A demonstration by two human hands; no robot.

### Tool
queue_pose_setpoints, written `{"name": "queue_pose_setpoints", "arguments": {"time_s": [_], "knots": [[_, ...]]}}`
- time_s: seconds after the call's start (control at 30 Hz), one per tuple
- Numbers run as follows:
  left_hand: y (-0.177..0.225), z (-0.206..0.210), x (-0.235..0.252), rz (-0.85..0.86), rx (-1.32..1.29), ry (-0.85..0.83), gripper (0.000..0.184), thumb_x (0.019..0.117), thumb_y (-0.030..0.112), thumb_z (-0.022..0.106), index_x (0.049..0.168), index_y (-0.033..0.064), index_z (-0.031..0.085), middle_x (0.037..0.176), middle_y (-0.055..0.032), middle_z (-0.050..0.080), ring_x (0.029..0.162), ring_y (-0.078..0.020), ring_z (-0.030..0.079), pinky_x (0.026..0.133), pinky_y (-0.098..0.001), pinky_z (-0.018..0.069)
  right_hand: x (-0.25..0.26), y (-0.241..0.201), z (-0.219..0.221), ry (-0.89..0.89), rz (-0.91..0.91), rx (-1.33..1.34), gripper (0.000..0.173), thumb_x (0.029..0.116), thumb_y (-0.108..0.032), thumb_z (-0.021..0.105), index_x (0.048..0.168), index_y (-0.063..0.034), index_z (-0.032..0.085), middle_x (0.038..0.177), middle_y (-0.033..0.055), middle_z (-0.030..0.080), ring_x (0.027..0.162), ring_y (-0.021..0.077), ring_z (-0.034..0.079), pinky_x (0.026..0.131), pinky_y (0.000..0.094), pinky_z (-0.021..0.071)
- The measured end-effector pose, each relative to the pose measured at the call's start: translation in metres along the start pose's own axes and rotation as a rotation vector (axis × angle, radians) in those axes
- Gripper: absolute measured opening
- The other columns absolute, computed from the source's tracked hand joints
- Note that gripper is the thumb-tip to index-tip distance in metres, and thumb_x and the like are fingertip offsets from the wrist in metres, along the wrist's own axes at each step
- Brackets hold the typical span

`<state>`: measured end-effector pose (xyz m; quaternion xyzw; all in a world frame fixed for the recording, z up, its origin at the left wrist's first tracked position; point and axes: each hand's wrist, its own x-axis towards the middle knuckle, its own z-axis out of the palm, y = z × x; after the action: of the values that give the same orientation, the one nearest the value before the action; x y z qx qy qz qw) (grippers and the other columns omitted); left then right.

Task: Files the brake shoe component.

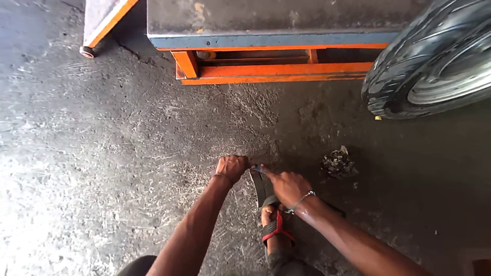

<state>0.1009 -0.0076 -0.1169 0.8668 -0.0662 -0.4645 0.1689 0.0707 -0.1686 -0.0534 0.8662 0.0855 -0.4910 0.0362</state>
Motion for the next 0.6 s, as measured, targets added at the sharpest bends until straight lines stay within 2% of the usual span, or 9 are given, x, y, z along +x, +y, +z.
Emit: {"name": "queue_pose_setpoints", "arguments": {"time_s": [0.07, 0.13, 0.27, 0.37, 0.5, 0.6], "knots": [[0.003, -0.006, 0.003, -0.009, 0.024, -0.028, 0.052, 0.1084, 0.046, 0.044, 0.121, 0.0012, 0.066, 0.117, -0.0259, 0.069, 0.114, -0.0445, 0.065, 0.095, -0.0639, 0.0476, 0.002, 0.0, 0.001, -0.002, -0.001, 0.005, 0.065, 0.106, -0.009, 0.046, 0.164, -0.0293, 0.026, 0.105, 0.0211, 0.071, 0.099, 0.0401, 0.07, 0.084, 0.0529, 0.0546], [0.001, -0.003, -0.002, 0.002, 0.032, -0.014, 0.052, 0.1088, 0.046, 0.043, 0.12, 0.0013, 0.066, 0.114, -0.0252, 0.069, 0.112, -0.0439, 0.066, 0.093, -0.0628, 0.0484, -0.002, -0.001, 0.004, -0.005, -0.008, -0.014, 0.067, 0.1048, -0.008, 0.047, 0.165, -0.0294, 0.025, 0.104, 0.0201, 0.072, 0.098, 0.0389, 0.07, 0.083, 0.0514, 0.0548], [-0.001, -0.005, 0.004, 0.003, 0.028, -0.052, 0.052, 0.1079, 0.048, 0.044, 0.122, 0.003, 0.066, 0.118, -0.0253, 0.068, 0.116, -0.0441, 0.064, 0.096, -0.0651, 0.0469, 0.001, -0.001, 0.002, 0.002, -0.003, 0.029, 0.062, 0.105, -0.009, 0.048, 0.162, -0.0304, 0.034, 0.11, 0.0211, 0.071, 0.103, 0.0402, 0.069, 0.086, 0.0548, 0.0542], [0.003, -0.008, -0.001, 0.03, 0.063, -0.036, 0.052, 0.1079, 0.047, 0.045, 0.12, 0.0017, 0.066, 0.116, -0.0251, 0.069, 0.113, -0.0441, 0.065, 0.093, -0.0643, 0.0481, -0.003, -0.001, 0.01, -0.026, 0.011, 0.024, 0.07, 0.1047, -0.008, 0.048, 0.165, -0.0306, 0.02, 0.11, 0.0217, 0.071, 0.103, 0.0405, 0.069, 0.087, 0.0538, 0.0542], [-0.001, -0.005, 0.003, 0.005, 0.02, -0.022, 0.05, 0.1079, 0.046, 0.046, 0.124, 0.0021, 0.065, 0.12, -0.0254, 0.068, 0.116, -0.0445, 0.065, 0.095, -0.0656, 0.0468, 0.002, -0.006, 0.006, 0.005, 0.03, 0.031, 0.069, 0.1038, -0.009, 0.051, 0.164, -0.0307, 0.026, 0.109, 0.0211, 0.071, 0.101, 0.0404, 0.07, 0.084, 0.0549, 0.0544], [0.006, -0.015, 0.005, 0.006, 0.043, -0.026, 0.052, 0.1073, 0.048, 0.046, 0.125, 0.0028, 0.065, 0.121, -0.025, 0.068, 0.116, -0.0439, 0.064, 0.095, -0.0648, 0.0467, 0.003, 0.001, 0.007, 0.018, 0.01, 0.026, 0.071, 0.1042, -0.008, 0.051, 0.165, -0.0297, 0.022, 0.106, 0.0219, 0.071, 0.1, 0.0404, 0.07, 0.086, 0.0535, 0.0544]]}}
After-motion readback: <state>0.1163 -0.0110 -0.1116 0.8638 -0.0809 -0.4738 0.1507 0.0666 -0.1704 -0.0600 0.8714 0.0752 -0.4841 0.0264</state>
